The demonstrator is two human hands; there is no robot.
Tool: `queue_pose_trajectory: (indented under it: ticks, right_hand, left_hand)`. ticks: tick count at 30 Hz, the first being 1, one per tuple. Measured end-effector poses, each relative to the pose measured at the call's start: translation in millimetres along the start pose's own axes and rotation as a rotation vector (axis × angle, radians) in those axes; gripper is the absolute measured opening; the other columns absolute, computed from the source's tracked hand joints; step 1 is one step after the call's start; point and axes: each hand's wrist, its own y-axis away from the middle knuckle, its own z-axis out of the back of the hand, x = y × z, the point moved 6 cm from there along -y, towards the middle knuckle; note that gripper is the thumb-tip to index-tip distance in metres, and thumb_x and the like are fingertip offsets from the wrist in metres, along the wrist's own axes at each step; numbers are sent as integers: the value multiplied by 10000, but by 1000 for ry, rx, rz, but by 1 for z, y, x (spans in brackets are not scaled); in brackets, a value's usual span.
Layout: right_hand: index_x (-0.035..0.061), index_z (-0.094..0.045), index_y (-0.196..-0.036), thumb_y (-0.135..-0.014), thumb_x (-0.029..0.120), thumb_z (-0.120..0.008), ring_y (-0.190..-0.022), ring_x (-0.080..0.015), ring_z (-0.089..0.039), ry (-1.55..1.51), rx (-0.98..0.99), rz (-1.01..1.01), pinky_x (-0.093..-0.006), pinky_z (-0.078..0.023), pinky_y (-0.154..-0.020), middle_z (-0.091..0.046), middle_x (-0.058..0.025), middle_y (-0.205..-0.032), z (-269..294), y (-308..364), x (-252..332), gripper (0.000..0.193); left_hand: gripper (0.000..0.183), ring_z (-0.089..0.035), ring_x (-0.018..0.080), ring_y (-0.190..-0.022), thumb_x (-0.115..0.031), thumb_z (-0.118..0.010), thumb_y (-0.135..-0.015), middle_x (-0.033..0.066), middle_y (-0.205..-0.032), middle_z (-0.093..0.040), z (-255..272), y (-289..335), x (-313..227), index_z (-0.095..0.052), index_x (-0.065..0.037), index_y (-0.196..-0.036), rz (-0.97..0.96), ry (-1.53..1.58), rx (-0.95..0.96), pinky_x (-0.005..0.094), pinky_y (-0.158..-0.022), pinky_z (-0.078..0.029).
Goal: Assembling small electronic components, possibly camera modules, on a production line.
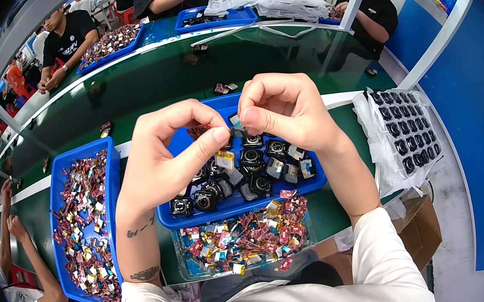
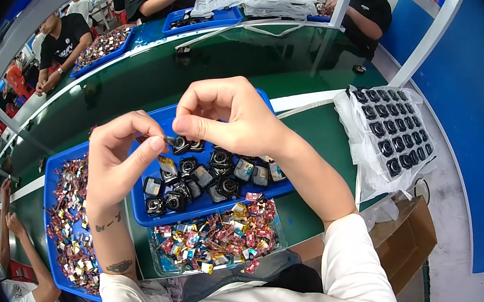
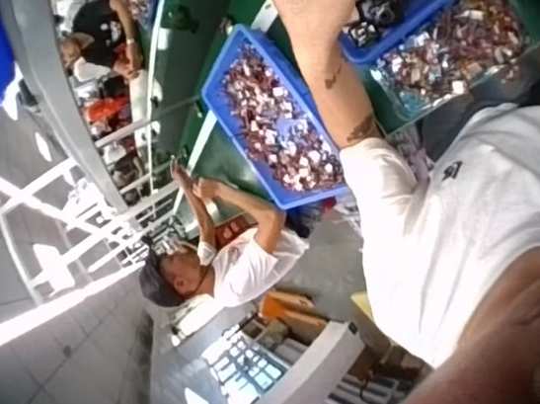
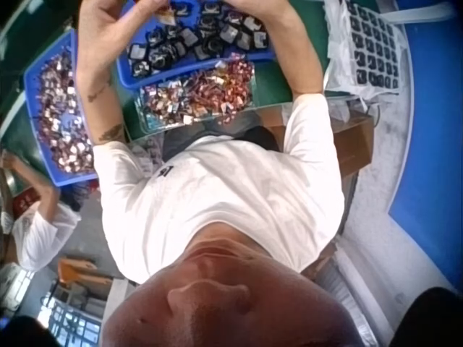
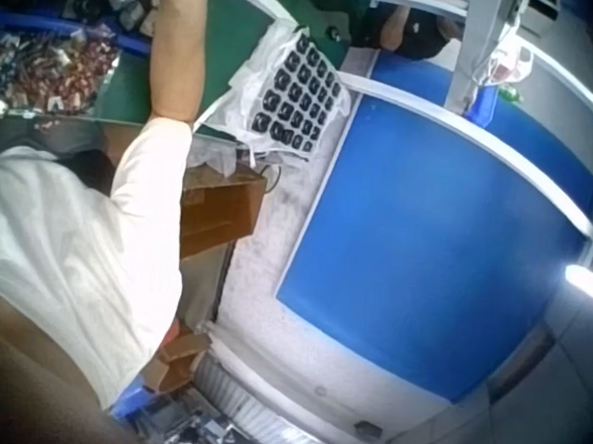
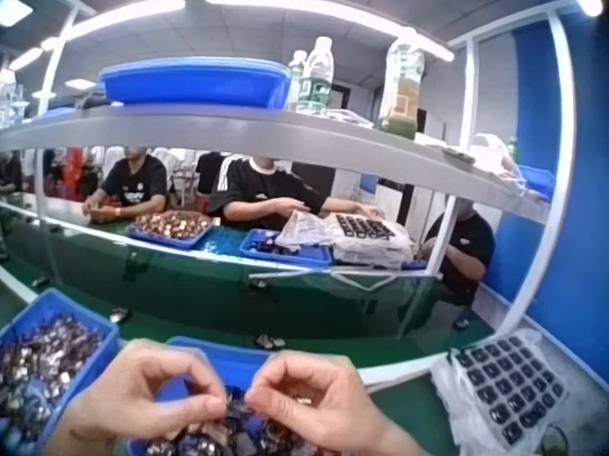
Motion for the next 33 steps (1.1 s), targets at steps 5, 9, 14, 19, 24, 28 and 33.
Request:
queue_pose_trajectory:
  ticks: [5, 9, 14, 19, 24, 28, 33]
  right_hand:
    - [12, -615, -655, -805, 207, -668, -523, -238, -597, 1190, -102, -79, -343, -471, -511, -600, -106, -579, 10, -7, -14, 252]
    - [51, -640, -826, -794, 80, -592, -746, -306, -617, 1496, 9, 11, -415, -487, -637, -616, -115, -802, -1, 5, -48, 65]
    - [95, -653, -996, -750, 97, -663, -890, -271, -589, 1375, 366, -152, -397, -487, -740, -586, -80, -884, -17, 10, -75, 246]
    - [76, -654, -875, -671, 128, -744, -838, -242, -586, 1190, 563, -49, -365, -485, -728, -583, -50, -837, -41, 19, -83, 229]
    - [-4, -594, -863, -665, 59, -708, -616, -219, -624, 663, 205, -255, -315, -476, -583, -626, -90, -648, -19, 0, -66, 237]
    - [-22, -608, -1055, -761, 20, -680, -662, -65, -594, 167, -111, -247, -204, -483, -611, -642, -42, -753, -3, -8, -43, 306]
    - [-27, -646, -1016, -776, 33, -685, -711, -55, -589, 121, -199, -133, -201, -496, -641, -650, -43, -810, -1, -6, -30, 251]
  left_hand:
    - [118, -543, 76, -701, -89, -662, -831, 27, -752, -610, 15, 1, 0, -628, 22, -812, 40, 101, -54, 222, -644, -430]
    - [103, -537, 65, -706, -72, -655, -839, 18, -770, -611, 17, 2, -2, -631, 28, -833, 41, 125, -91, 214, -648, -429]
    - [105, -528, 52, -710, -70, -654, -842, 9, -782, -611, 19, 2, -1, -634, 33, -847, 52, 66, -134, 204, -645, -425]
    - [83, -519, 43, -711, -53, -650, -835, 5, -781, -609, 17, 1, 0, -636, 29, -845, 41, 64, -104, 194, -635, -415]
    - [84, -516, 33, -697, -45, -638, -825, 34, -851, -619, 18, 2, 3, -630, 39, -817, 56, 67, -165, 178, -605, -402]
    - [103, -528, 29, -669, -57, -642, -803, 76, -959, -640, 18, 3, 13, -642, 45, -788, 101, -112, -268, 180, -578, -411]
    - [115, -576, 58, -658, -67, -648, -783, 108, -978, -658, 9, 1, 19, -651, 47, -762, 109, -174, -310, 203, -575, -445]
